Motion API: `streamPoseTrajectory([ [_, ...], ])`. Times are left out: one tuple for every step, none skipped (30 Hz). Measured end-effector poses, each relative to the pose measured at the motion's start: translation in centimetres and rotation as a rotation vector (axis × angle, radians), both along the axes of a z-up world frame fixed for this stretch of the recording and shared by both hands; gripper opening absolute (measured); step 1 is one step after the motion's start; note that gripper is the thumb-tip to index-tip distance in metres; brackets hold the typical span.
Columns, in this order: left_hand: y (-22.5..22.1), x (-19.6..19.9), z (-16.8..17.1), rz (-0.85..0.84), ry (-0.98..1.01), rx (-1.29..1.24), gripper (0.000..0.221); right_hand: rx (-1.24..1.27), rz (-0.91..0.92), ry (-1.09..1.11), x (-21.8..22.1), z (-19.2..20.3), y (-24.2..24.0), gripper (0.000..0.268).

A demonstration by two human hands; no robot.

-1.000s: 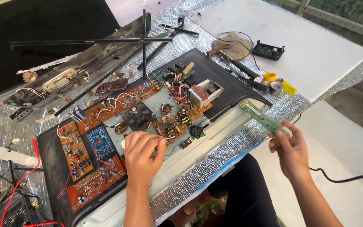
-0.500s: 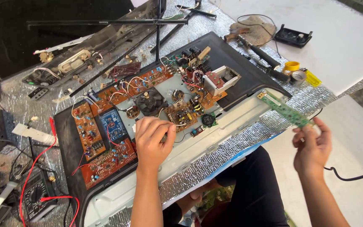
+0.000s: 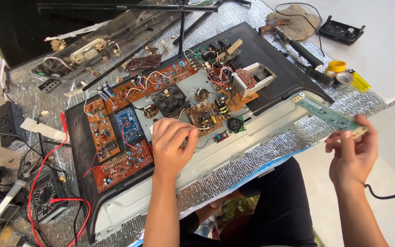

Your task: Testing and inspecting electronic components within a disassembled television using a multimeter and other tools.

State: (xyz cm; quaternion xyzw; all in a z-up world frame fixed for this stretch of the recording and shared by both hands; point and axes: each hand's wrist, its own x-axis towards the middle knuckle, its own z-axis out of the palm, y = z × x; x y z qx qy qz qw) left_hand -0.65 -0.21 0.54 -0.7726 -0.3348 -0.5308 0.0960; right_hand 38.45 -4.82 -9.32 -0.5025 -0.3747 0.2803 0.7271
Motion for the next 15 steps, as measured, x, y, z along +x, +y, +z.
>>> streamPoseTrajectory([
  [0.0,0.1,0.0,-0.001,0.006,0.001,0.025,0.036,0.022,-0.061,-0.4,-0.5,-0.4,0.040],
  [0.1,0.1,-0.1,-0.002,0.011,0.005,0.025,0.075,0.044,-0.124,-0.8,-1.1,-0.8,0.042],
  [0.1,0.2,-0.2,-0.004,0.010,0.001,0.025,0.071,0.043,-0.125,-1.6,-0.4,-1.3,0.042],
  [0.1,0.2,-0.2,-0.012,0.015,0.008,0.025,0.005,0.061,-0.157,-2.5,0.3,-1.8,0.044],
  [0.1,0.3,-0.2,-0.020,0.021,0.015,0.025,-0.062,0.079,-0.188,-3.3,1.0,-2.2,0.045],
  [0.1,0.4,-0.2,-0.020,0.022,0.011,0.025,-0.066,0.079,-0.186,-3.8,1.3,-2.2,0.045],
  [0.0,0.4,-0.1,-0.017,0.021,0.014,0.024,-0.095,0.090,-0.201,-4.3,1.7,-2.3,0.040],
  [0.0,0.3,0.0,-0.010,0.019,0.020,0.024,-0.120,0.104,-0.217,-4.8,2.2,-2.1,0.035],
  [0.3,0.4,0.0,-0.007,0.019,0.020,0.024,-0.120,0.107,-0.216,-3.6,0.9,-1.8,0.035],
  [0.2,0.1,0.2,0.009,0.014,0.037,0.025,-0.053,0.062,-0.197,-2.7,-0.6,-1.3,0.038],
  [0.1,-0.3,0.3,0.025,0.010,0.054,0.026,0.013,0.016,-0.176,-2.1,-2.0,-0.9,0.042],
  [0.0,-0.6,0.5,0.059,0.018,0.050,0.026,0.012,0.050,-0.169,-0.5,-3.3,-0.8,0.042],
  [-0.1,-0.9,0.6,0.069,-0.010,0.054,0.028,-0.016,-0.005,-0.119,1.0,-4.6,-0.6,0.041],
  [0.0,-1.0,0.7,0.073,-0.039,0.060,0.029,-0.046,-0.065,-0.071,2.7,-6.0,-0.2,0.041],
  [-0.2,-1.5,0.7,0.101,-0.032,0.057,0.029,-0.048,-0.037,-0.065,2.5,-6.3,-0.4,0.041],
])
